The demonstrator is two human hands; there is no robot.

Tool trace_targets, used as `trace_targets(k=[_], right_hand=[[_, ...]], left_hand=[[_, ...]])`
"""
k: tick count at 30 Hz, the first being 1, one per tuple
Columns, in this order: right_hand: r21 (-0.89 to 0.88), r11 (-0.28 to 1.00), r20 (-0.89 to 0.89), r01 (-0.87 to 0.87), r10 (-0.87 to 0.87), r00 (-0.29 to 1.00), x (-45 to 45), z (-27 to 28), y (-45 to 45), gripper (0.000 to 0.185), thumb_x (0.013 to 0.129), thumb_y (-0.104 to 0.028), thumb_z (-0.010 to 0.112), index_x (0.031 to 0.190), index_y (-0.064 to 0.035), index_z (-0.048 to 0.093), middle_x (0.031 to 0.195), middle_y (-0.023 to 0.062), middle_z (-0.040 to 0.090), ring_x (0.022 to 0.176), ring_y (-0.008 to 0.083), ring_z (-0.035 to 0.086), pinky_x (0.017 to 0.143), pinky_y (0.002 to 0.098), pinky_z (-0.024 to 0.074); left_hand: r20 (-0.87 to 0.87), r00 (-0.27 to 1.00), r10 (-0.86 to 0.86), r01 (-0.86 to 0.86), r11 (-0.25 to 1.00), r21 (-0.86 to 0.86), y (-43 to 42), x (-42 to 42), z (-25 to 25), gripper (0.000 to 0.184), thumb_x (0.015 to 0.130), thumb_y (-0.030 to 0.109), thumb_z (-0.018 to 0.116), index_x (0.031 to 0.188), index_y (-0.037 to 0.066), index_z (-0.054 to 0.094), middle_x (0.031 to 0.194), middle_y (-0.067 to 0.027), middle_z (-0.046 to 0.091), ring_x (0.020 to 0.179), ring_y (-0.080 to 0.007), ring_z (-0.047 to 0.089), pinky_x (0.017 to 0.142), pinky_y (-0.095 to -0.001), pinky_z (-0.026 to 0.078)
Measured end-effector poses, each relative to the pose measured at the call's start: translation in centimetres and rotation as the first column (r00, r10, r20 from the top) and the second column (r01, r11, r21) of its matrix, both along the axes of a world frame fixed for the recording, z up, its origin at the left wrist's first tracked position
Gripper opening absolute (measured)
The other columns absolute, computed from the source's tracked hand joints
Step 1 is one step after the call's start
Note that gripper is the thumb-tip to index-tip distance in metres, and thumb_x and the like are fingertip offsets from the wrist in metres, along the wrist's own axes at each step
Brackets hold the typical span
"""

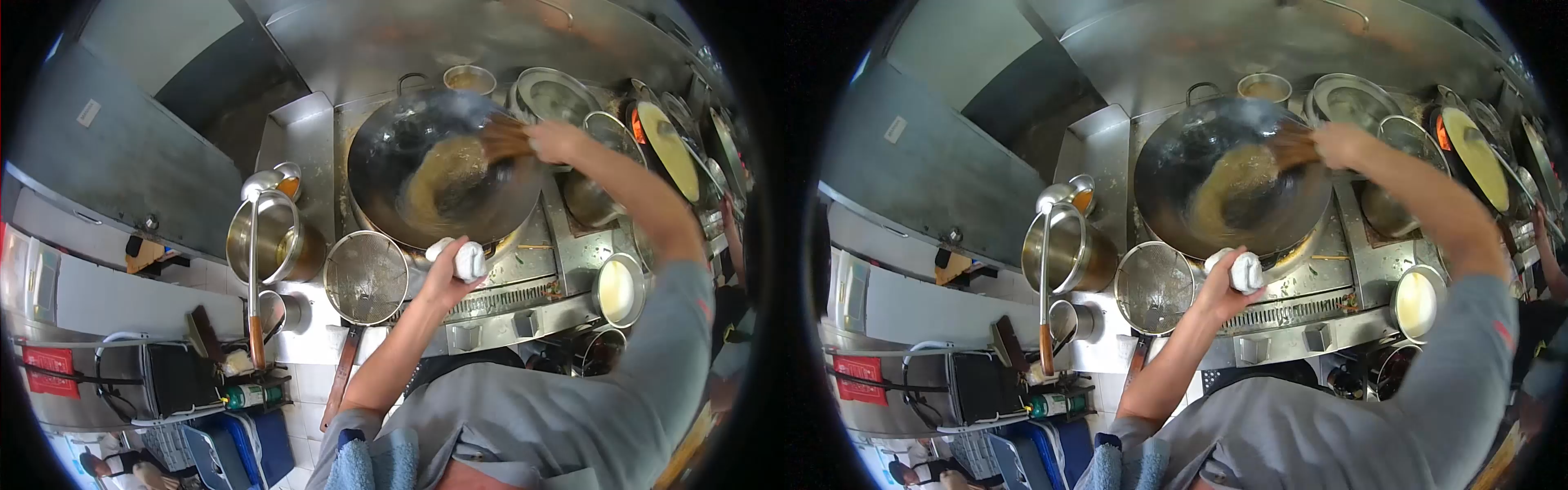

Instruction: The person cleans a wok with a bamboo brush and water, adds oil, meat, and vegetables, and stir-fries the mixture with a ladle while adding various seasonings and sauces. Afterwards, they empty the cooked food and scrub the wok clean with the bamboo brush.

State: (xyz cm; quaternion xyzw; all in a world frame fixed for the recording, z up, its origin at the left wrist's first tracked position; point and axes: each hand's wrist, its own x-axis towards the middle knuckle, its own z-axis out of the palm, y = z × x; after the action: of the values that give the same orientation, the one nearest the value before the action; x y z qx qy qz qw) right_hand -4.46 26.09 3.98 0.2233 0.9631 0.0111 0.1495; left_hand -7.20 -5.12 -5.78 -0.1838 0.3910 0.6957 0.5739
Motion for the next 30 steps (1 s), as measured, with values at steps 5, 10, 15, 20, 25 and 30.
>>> trace_targets(k=[5, 10, 15, 20, 25, 30], right_hand=[[-0.401, 0.913, -0.334, 0.076, -0.223, 0.916, -10.0, -11.6, -8.3, 0.044, 0.076, -0.032, 0.064, 0.113, -0.0089, 0.064, 0.119, 0.0185, 0.062, 0.114, 0.0348, 0.058, 0.096, 0.0431, 0.0480], [-0.473, 0.881, -0.142, 0.008, -0.086, 0.986, -4.5, -7.7, -15.6, 0.069, 0.074, -0.039, 0.068, 0.135, -0.0119, 0.052, 0.133, 0.0172, 0.053, 0.119, 0.0327, 0.054, 0.103, 0.0382, 0.0419], [-0.573, 0.818, -0.359, 0.042, -0.298, 0.885, 6.8, -7.3, -18.2, 0.071, 0.077, -0.035, 0.071, 0.139, -0.0126, 0.047, 0.123, 0.0159, 0.061, 0.110, 0.0297, 0.059, 0.092, 0.0355, 0.0470], [-0.995, 0.031, -0.070, -0.093, -0.887, 0.456, 16.5, -12.9, -23.3, 0.071, 0.083, -0.027, 0.071, 0.144, -0.0098, 0.038, 0.100, 0.0120, 0.063, 0.067, 0.0172, 0.059, 0.049, 0.0304, 0.0468], [-0.931, -0.144, 0.061, -0.335, -0.967, 0.247, 23.4, -14.8, -26.9, 0.067, 0.086, -0.021, 0.069, 0.144, -0.0085, 0.037, 0.087, 0.0057, 0.059, 0.055, 0.0148, 0.056, 0.039, 0.0280, 0.0430], [-0.967, -0.150, 0.109, -0.206, -0.975, 0.195, 28.0, -14.8, -26.9, 0.070, 0.084, -0.021, 0.069, 0.144, -0.0072, 0.036, 0.087, 0.0052, 0.059, 0.054, 0.0148, 0.055, 0.039, 0.0287, 0.0423]], left_hand=[[-0.323, 0.931, 0.169, -0.151, 0.985, 0.081, 2.8, -0.9, -9.4, 0.016, 0.084, 0.010, 0.054, 0.100, 0.006, 0.056, 0.087, -0.0080, 0.060, 0.074, -0.0197, 0.061, 0.066, -0.0381, 0.053], [-0.588, 0.781, 0.210, -0.258, 0.966, 0.002, -2.0, -6.4, -9.2, 0.009, 0.081, 0.010, 0.055, 0.087, 0.005, 0.058, 0.080, -0.0039, 0.058, 0.064, -0.0161, 0.058, 0.054, -0.0330, 0.049], [-0.718, 0.691, 0.085, -0.235, 0.966, -0.112, -6.7, -9.2, -4.1, 0.012, 0.079, 0.007, 0.054, 0.088, 0.002, 0.060, 0.078, -0.0043, 0.058, 0.065, -0.0153, 0.058, 0.056, -0.0322, 0.048], [-0.818, 0.574, 0.037, -0.206, 0.973, -0.100, -7.6, -8.4, -2.8, 0.015, 0.078, 0.002, 0.051, 0.092, 0.000, 0.056, 0.086, -0.0070, 0.058, 0.070, -0.0158, 0.058, 0.060, -0.0326, 0.048], [-0.891, 0.448, 0.078, -0.279, 0.959, -0.056, -7.8, -7.6, -4.9, 0.023, 0.079, 0.006, 0.054, 0.099, -0.003, 0.060, 0.087, -0.0097, 0.063, 0.069, -0.0215, 0.064, 0.059, -0.0354, 0.052], [-0.903, 0.403, 0.149, -0.334, 0.943, 0.006, -7.8, -3.9, -3.6, 0.019, 0.080, 0.001, 0.051, 0.097, 0.000, 0.060, 0.088, -0.0064, 0.062, 0.076, -0.0192, 0.062, 0.067, -0.0333, 0.050]])
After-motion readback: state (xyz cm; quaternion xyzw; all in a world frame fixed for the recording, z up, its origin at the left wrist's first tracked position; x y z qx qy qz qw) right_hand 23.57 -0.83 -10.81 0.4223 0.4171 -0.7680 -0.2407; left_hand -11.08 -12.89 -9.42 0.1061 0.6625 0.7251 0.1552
